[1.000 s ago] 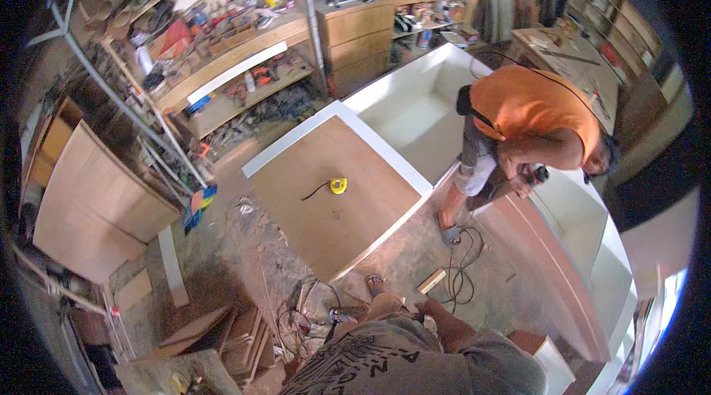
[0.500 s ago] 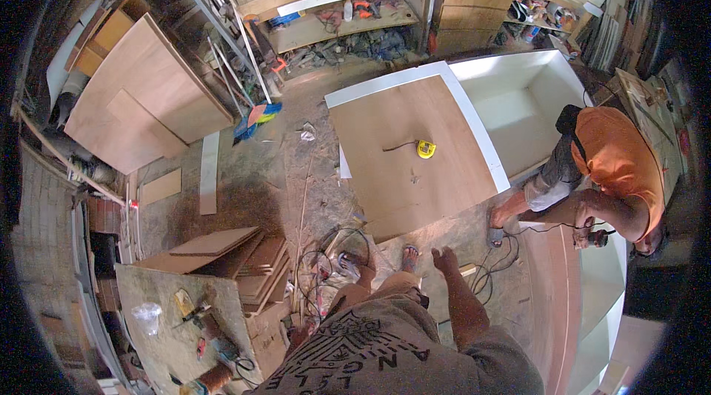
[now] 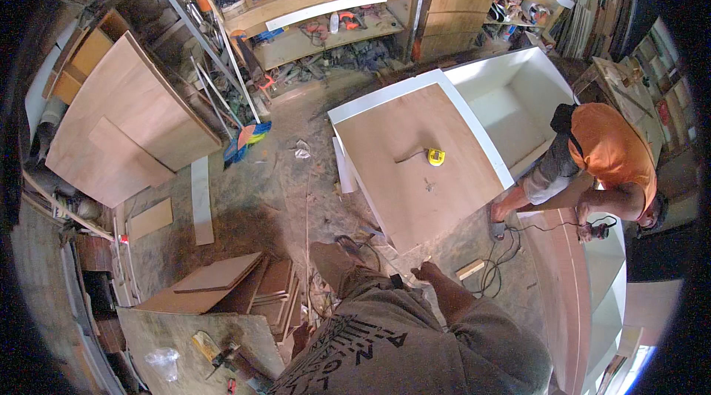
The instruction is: The person sands the edges of a white wooden cabinet with a sanding block, then uses a metal file to smooth the edges and corners. Another person is visible in the background working on a similar cabinet.
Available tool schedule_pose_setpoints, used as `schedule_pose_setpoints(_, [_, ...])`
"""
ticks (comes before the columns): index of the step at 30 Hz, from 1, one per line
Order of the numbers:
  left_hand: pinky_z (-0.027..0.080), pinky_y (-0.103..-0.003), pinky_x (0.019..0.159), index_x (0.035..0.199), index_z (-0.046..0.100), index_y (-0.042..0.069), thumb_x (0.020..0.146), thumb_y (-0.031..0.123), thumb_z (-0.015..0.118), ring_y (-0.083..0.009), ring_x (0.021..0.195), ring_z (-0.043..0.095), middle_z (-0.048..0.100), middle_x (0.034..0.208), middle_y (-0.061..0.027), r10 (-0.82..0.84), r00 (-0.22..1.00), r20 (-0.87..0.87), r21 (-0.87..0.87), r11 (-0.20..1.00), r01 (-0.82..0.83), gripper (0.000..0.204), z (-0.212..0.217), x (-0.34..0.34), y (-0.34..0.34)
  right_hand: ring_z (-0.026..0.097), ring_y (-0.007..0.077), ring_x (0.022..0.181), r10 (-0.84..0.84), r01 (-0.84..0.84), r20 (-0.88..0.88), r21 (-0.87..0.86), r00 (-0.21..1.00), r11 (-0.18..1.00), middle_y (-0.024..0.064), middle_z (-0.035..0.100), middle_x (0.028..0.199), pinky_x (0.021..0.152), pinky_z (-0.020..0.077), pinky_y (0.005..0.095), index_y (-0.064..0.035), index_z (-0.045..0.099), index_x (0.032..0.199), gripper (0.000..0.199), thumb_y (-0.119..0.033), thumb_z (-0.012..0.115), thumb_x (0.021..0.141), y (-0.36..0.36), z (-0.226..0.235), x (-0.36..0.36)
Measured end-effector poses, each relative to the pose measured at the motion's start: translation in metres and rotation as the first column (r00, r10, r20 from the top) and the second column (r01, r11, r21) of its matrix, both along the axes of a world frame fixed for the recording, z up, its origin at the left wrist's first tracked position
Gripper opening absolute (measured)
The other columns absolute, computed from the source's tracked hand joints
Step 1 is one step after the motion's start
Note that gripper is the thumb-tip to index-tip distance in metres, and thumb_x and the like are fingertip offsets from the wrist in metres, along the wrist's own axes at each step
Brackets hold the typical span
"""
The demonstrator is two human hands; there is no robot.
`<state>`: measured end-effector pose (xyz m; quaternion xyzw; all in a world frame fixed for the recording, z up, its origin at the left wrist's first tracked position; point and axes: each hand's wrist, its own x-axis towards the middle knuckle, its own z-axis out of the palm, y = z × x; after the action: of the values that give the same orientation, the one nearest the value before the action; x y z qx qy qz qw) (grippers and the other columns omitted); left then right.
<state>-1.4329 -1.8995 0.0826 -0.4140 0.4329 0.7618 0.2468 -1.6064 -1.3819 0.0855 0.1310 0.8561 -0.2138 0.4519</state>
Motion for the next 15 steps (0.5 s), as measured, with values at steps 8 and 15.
schedule_pose_setpoints(8, [0.05, -0.037, 0.067, 0.098, 0.059, 0.015, 0.098, 0.034, 0.06, -0.0186, 0.075, 0.06, 0.06, 0.085, -0.0018, 0.035, 0.993, 0.117, -0.197, 0.98, -0.011, 0.019, 0.028, -0.167, -0.026, 0.068, 0.042, 0.098, -0.191, 0.179, 0.058, 0.172, 0.98, 0.969, 0.0262, 0.071, 0.098, 0.084, 0.0532, 0.0494, 0.002, 0.073, 0.095, 0.067, -0.063, 0.061, 0.084, -0.022, -0.031, -0.014])
schedule_pose_setpoints(15, [0.051, -0.036, 0.065, 0.103, 0.059, 0.012, 0.102, 0.031, 0.053, -0.0197, 0.075, 0.06, 0.061, 0.088, -0.0058, -0.113, 0.99, 0.085, -0.122, 0.985, 0.123, 0.02, 0.0, -0.3, -0.142, 0.068, 0.0363, 0.104, -0.182, 0.194, -0.175, 0.052, 0.968, 0.98, 0.0213, 0.072, 0.105, 0.09, 0.0518, 0.0474, -0.0054, 0.073, 0.106, 0.061, -0.061, 0.054, 0.089, -0.109, -0.085, -0.16])
